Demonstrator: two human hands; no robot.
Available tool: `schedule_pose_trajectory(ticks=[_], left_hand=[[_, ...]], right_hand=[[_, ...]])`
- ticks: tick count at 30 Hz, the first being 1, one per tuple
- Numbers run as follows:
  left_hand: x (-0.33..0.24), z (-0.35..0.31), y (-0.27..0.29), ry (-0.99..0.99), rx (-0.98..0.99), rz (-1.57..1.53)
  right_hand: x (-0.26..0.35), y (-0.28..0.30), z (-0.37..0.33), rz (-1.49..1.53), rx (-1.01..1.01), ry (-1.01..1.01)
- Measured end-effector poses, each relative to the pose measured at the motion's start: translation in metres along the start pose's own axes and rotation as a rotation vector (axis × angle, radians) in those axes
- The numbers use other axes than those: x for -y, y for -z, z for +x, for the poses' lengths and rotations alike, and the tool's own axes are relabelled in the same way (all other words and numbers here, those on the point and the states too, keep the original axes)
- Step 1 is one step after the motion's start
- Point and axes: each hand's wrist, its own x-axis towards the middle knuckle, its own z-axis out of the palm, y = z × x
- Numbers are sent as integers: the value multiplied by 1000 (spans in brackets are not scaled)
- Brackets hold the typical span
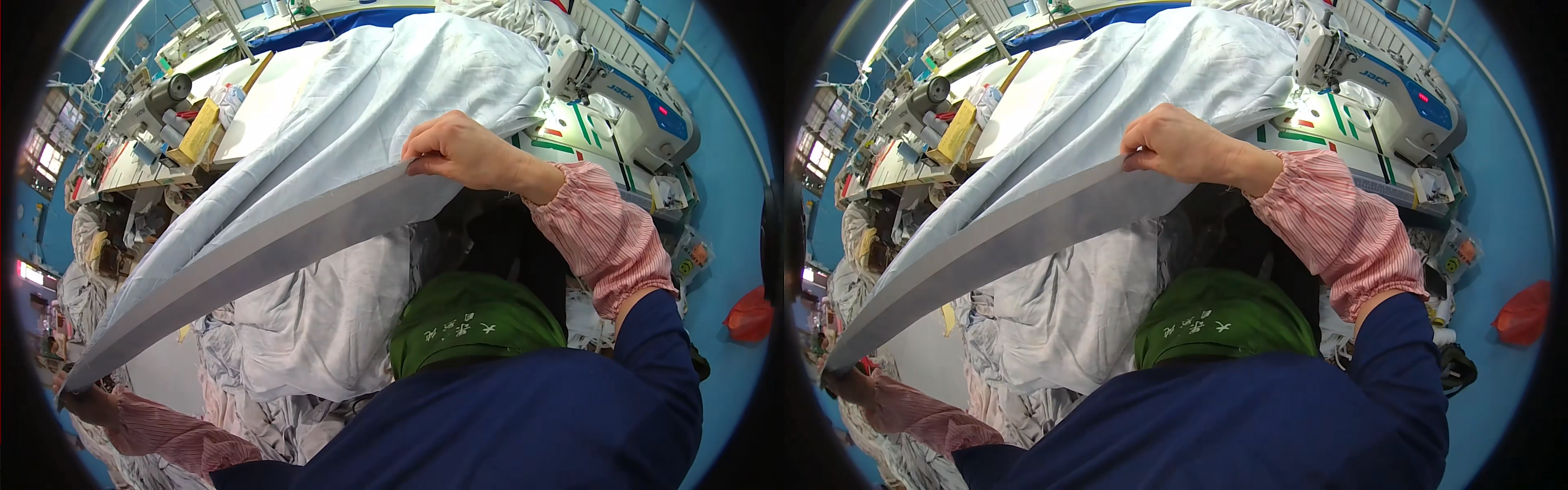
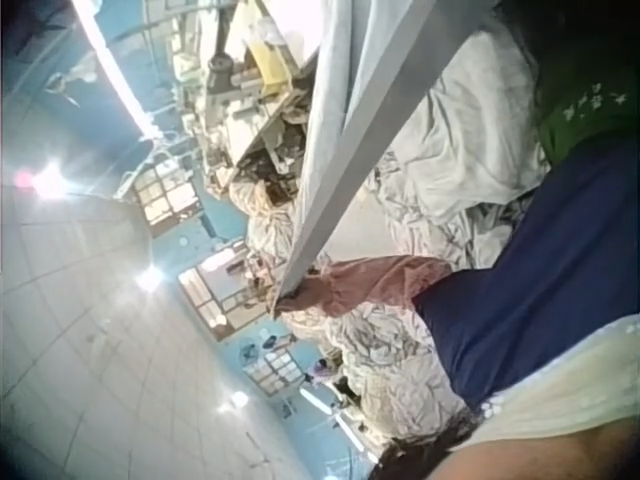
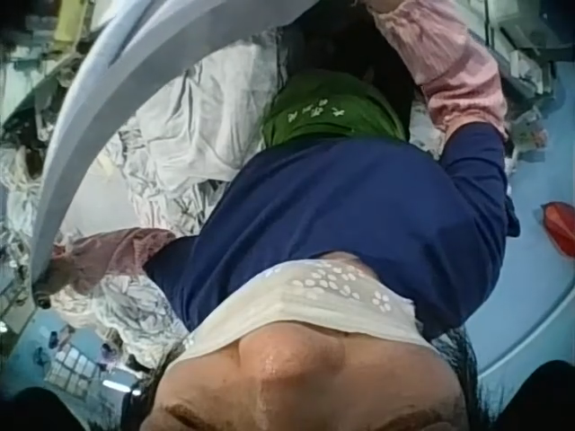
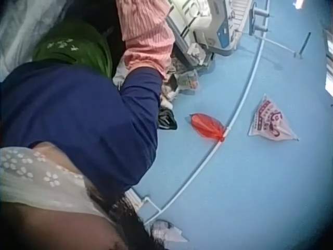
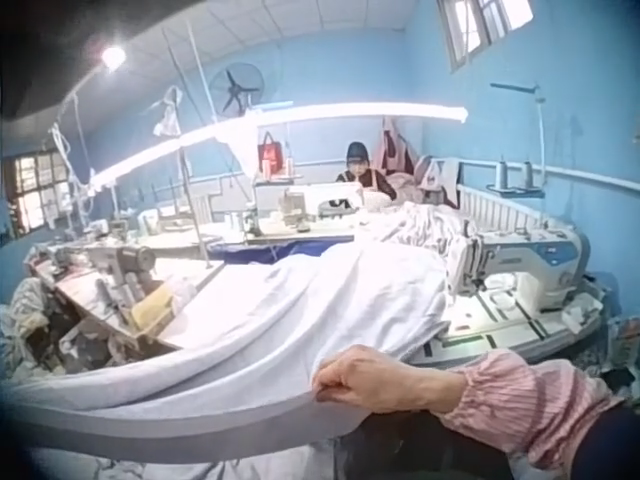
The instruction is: Sewing pieces of white fabric together using an industrial sewing machine in a factory environment.
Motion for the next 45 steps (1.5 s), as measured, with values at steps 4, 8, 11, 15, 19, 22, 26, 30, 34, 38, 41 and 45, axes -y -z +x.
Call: schedule_pose_trajectory(ticks=[4, 8, 11, 15, 19, 22, 26, 30, 34, 38, 41, 45], left_hand=[[22, 62, 71, 80, 119, -182], [15, 31, 22, 172, 122, -181], [4, 29, 18, -427, 317, 587], [-13, 12, -5, -309, 270, 264], [-31, -2, -3, -193, 189, -23], [-11, 25, 60, -316, 210, 294], [-2, 23, 83, -177, 184, 257], [-8, -33, 30, 100, -7, -199], [16, -5, 78, -185, 164, 128], [17, -19, 66, -338, 255, 370], [14, -25, 62, -321, 303, 256], [13, -25, 63, -217, 148, 185]], right_hand=[[20, 17, -22, -4, -92, 54], [37, 32, -55, 2, -242, 67], [36, 32, -70, 31, -229, 70], [26, 6, -71, 79, -106, 72], [4, -25, -61, 142, -155, 115], [6, -36, -51, 14, -293, 209], [6, -42, -48, -98, -350, 239], [-4, -45, -44, -213, -344, 376], [0, -40, -40, -30, -73, 130], [-6, -33, -35, 113, -37, 68], [-9, -33, -29, 131, -132, 139], [-9, -28, -23, 118, -24, 104]])
